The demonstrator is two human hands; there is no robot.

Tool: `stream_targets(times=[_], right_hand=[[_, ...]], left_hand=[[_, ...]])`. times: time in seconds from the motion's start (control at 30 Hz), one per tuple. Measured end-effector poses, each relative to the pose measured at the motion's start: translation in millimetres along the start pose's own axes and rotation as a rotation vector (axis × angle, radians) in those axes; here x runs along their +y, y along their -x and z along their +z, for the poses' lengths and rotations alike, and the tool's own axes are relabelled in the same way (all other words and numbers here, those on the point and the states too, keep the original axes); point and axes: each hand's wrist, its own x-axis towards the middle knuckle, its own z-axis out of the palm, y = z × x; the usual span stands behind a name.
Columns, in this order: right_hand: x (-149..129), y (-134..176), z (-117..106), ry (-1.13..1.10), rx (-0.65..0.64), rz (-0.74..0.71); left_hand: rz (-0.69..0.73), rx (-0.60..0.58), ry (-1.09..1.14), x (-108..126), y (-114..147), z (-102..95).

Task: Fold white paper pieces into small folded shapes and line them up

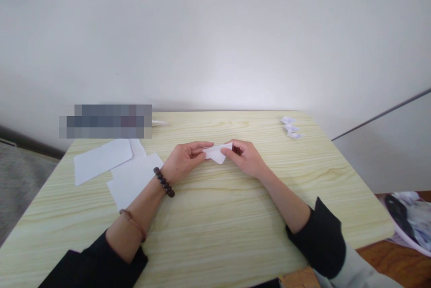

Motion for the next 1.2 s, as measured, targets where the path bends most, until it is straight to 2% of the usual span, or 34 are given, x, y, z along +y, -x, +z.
stream_targets(times=[0.23, 0.37, 0.57, 0.9, 1.1, 1.2], right_hand=[[1, 0, 2, -0.042, 0.043, 0.024], [-1, -1, 1, 0.004, 0.08, 0.041], [-2, -1, -6, 0.028, -0.046, 0.017], [6, -3, -17, 0.022, -0.218, -0.033], [5, -2, -12, 0.033, -0.178, -0.056], [3, -3, -11, 0.078, -0.156, -0.054]], left_hand=[[0.003, 0.025, 0.028, -1, -2, 4.8], [0.014, 0.104, -0.018, 2, -1, 6.4], [0.017, 0.188, 0.015, 6, -1, 7.7], [-0.022, 0.176, 0.053, 5, -2, 8.7], [-0.022, 0.137, 0.001, 7, -1, 9.6], [-0.026, 0.161, 0.01, 7, -1, 10.7]])
